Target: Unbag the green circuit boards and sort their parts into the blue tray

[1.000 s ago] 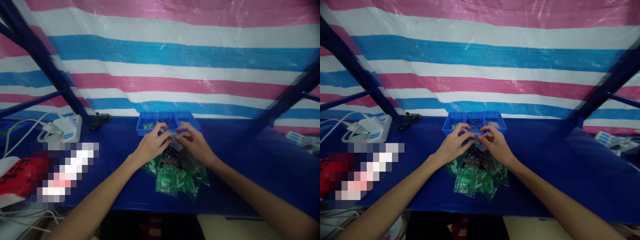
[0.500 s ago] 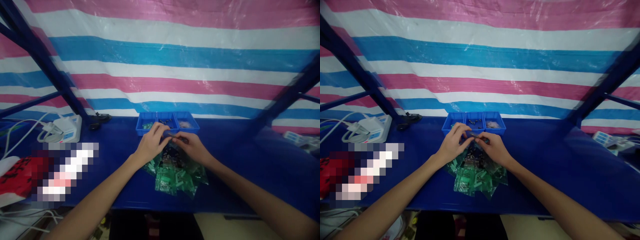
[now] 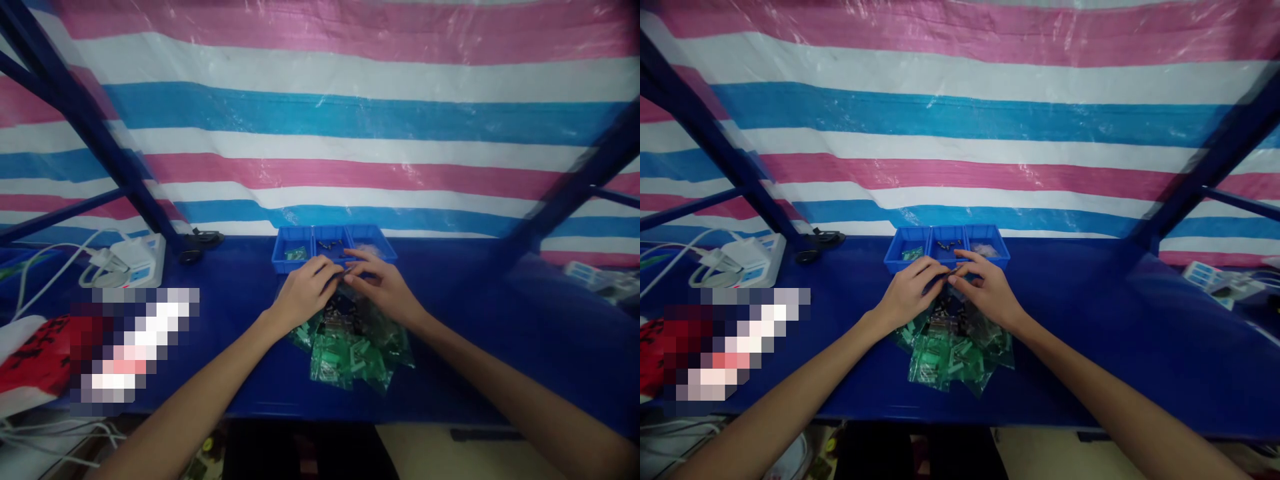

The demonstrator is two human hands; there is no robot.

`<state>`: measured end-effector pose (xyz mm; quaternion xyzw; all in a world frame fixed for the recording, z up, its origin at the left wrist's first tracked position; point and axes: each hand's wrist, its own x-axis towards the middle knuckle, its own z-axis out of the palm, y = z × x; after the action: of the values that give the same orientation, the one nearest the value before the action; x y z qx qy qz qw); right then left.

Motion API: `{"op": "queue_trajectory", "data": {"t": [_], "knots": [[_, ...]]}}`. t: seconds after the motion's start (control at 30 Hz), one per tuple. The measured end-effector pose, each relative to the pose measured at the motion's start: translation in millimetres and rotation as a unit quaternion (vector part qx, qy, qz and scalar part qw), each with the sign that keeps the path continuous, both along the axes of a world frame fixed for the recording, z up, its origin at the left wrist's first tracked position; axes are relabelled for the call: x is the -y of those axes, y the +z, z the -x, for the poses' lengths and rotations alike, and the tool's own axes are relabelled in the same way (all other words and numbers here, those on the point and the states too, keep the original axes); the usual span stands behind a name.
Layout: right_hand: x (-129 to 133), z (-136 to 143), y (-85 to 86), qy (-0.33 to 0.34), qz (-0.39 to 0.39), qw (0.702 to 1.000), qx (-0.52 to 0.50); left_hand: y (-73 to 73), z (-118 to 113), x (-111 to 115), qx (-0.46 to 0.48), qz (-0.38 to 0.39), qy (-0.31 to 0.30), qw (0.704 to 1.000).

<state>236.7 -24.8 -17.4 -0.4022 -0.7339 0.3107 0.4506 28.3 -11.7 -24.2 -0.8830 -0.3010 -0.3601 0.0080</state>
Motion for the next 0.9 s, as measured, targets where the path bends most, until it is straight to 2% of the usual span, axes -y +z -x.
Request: {"op": "queue_trajectory", "data": {"t": [0.13,0.23,0.37,0.47,0.53,0.63,0.7,0.8,0.9], "knots": [[0,0,4.6,0.036,0.013,0.999,-0.002,-2.0,2,-3,0.02,0.019,0.017,0.999],[-3,-2,6.7,0.023,0.014,1.0,0.001,-1.8,3,-4,0.011,0.042,0.033,0.998],[-11,-14,13.1,-0.079,-0.059,0.995,0.028,1.6,2,-1,-0.012,0.033,0.043,0.998],[-23,-30,15.1,-0.164,-0.117,0.977,0.064,3.7,2,-1,-0.039,0.023,0.043,0.998],[-33,-41,11.4,-0.206,-0.142,0.96,0.128,3.9,3,-1,-0.058,0.021,0.044,0.997],[-46,-52,1.5,-0.233,-0.168,0.925,0.248,2.4,4,-3,-0.083,0.026,0.052,0.995],[-49,-54,-2.9,-0.244,-0.183,0.908,0.287,0.6,5,-5,-0.102,0.032,0.052,0.993],[-43,-47,-2.6,-0.241,-0.208,0.903,0.289,-2.5,5,-7,-0.135,0.044,0.03,0.989],[-30,-33,0.6,-0.171,-0.221,0.916,0.288,-5.4,4,-7,-0.159,0.072,0.001,0.985]]}}
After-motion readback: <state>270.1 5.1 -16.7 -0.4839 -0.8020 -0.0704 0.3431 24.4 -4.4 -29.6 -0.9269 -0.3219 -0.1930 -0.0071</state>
